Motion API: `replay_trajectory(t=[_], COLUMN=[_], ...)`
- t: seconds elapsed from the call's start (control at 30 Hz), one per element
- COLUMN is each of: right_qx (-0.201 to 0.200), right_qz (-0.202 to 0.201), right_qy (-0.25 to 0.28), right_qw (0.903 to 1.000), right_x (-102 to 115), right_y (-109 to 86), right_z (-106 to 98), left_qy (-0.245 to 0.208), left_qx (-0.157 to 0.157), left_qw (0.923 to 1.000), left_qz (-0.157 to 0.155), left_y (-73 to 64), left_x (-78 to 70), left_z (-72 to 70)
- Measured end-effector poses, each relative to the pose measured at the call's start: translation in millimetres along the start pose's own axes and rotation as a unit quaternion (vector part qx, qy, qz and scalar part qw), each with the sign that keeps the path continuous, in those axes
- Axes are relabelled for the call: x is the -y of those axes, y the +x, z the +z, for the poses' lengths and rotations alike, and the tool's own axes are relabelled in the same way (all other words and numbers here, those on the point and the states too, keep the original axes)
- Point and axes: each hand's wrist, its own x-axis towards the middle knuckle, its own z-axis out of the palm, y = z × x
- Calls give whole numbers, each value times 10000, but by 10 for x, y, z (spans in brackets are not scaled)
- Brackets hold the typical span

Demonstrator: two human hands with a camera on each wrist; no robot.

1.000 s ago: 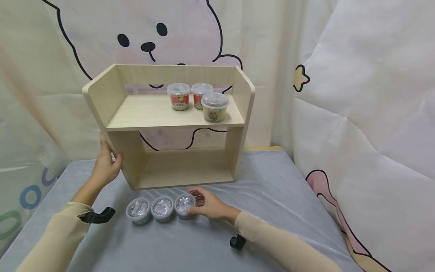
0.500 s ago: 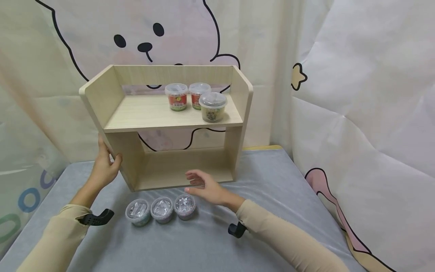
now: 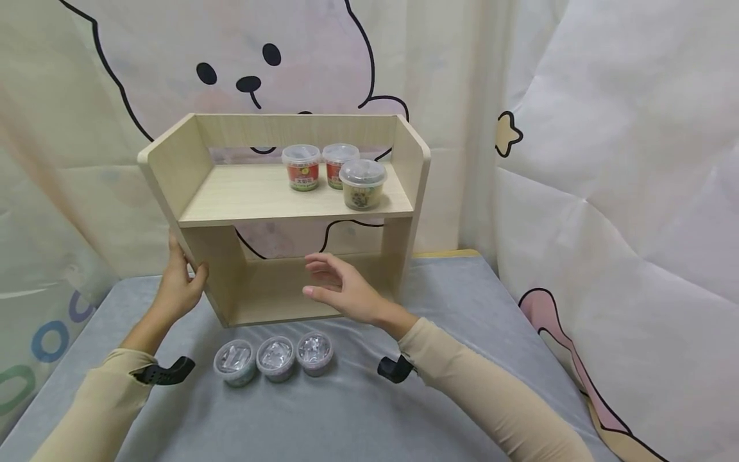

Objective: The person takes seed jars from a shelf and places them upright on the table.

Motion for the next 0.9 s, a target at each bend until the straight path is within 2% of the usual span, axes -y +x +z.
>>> replay_trajectory(t=[0.37,0.57,0.7,0.8,0.9], right_qx=[-395,-586,-883,-1148,-1244], right_qz=[-410,-543,-349,23,365], right_qy=[10,120,226,206,148], right_qw=[9984,9967,9952,9932,9914], right_x=[534,659,708,758,795], right_y=[240,416,541,642,744], right_z=[-214,-301,-345,-368,-384], left_qy=[33,6,32,3,3], left_qx=[66,59,120,107,63], left_qw=[10000,10000,9999,9999,10000], left_qz=[-17,0,-70,-85,-47], left_y=[7,15,-3,-13,-16], left_x=[-24,-14,-11,-9,-6], left_z=[15,5,-3,-9,-9])
